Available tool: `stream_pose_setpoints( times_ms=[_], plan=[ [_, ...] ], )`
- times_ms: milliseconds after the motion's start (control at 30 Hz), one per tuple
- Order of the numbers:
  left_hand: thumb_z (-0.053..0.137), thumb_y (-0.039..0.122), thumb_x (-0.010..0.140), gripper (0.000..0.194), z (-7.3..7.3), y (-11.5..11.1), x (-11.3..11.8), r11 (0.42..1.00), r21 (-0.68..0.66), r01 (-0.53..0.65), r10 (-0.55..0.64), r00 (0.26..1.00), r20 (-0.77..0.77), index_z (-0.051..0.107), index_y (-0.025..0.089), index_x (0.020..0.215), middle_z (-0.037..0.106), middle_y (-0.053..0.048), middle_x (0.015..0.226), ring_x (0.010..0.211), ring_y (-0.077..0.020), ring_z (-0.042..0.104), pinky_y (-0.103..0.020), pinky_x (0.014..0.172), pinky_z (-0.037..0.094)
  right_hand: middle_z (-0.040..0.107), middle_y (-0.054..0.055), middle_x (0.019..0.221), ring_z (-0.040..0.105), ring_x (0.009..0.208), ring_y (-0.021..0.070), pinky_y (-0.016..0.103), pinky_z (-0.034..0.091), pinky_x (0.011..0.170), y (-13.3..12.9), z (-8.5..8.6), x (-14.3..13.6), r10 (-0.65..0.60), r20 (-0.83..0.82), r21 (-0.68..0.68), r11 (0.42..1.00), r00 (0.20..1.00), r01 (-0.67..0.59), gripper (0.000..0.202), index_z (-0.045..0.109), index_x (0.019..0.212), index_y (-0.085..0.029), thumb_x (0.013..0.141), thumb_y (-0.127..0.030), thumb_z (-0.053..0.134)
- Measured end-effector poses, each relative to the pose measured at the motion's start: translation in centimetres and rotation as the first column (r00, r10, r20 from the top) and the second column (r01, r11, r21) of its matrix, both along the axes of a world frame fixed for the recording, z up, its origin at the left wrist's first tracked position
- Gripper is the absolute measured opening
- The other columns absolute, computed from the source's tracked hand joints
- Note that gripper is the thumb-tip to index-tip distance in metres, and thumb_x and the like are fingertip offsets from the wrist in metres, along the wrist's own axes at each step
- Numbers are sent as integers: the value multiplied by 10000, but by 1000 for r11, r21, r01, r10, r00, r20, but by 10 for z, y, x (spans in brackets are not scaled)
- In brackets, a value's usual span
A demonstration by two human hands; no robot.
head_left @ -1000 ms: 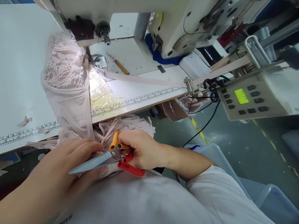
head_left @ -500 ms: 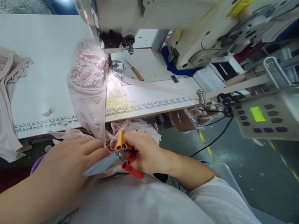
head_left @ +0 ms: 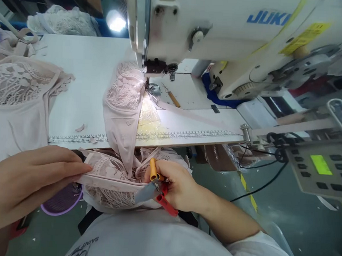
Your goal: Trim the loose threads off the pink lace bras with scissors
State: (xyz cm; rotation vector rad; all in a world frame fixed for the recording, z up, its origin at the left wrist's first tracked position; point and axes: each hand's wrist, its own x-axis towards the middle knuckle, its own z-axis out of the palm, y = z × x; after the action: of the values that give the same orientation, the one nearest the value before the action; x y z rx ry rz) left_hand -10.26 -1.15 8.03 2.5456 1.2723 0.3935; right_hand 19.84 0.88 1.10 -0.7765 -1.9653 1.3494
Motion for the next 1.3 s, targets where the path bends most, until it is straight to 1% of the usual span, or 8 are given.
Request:
stream_pose_setpoints(
  times_ms=[133,267,467,600,700,900,1000,1300],
  plan=[
    [456,52,906,261,12,10,11,982,-145,123,-84,965,249,618,227,1011,647,33,863,805,-74,604,-133,740,447,492,-26,649,427,565,106,218,329,511,-3,1,0,-24,50,-16,1000,998,25,116,482,693,-193,692,-151,590],
    [464,90,899,184,6,8,26,970,-244,15,82,919,385,560,241,943,642,17,881,826,-105,612,-182,714,469,479,-15,636,414,566,116,232,316,511,-6,-1,3,15,151,-7,1000,988,-14,135,439,659,-195,691,-180,569],
    [417,104,903,140,-5,6,56,997,-70,37,-7,925,379,444,240,920,573,48,789,655,-81,537,-184,612,444,576,2,700,483,607,128,234,378,548,1,10,9,39,232,-4,999,972,-39,81,555,740,-185,691,-176,619],
    [403,147,928,136,-2,11,68,999,-12,43,-36,935,353,428,253,1010,587,53,813,624,-76,556,-180,570,441,689,62,949,621,803,186,289,482,693,10,28,-4,-39,42,-26,999,998,40,207,618,934,-201,749,-276,676],
    [381,162,943,167,-1,13,72,998,-2,57,-52,935,352,414,273,1063,610,46,869,637,-75,591,-173,553,444,660,36,838,605,743,177,295,481,660,14,31,-19,-91,-71,-34,995,993,89,179,562,805,-210,755,-313,700],
    [485,276,906,237,-13,4,76,973,-183,-137,210,851,481,471,306,1141,635,39,890,731,-111,612,-202,634,475,557,2,748,493,623,123,254,414,541,15,15,-35,-116,-249,-169,983,961,75,319,436,724,-218,789,-380,703],
    [557,287,846,64,-24,-1,81,929,-294,-225,356,762,541,571,247,894,573,47,754,664,-104,554,-183,585,454,550,4,760,466,614,113,248,396,525,16,9,-36,-106,-349,-203,978,931,36,331,402,721,-221,811,-370,683],
    [534,300,820,228,-28,1,95,874,-415,-252,473,633,613,525,188,621,456,45,556,481,-91,417,-182,424,351,542,1,750,508,653,125,265,438,576,17,8,-40,-108,-370,-177,983,923,44,319,418,716,-215,771,-297,721]
  ],
)
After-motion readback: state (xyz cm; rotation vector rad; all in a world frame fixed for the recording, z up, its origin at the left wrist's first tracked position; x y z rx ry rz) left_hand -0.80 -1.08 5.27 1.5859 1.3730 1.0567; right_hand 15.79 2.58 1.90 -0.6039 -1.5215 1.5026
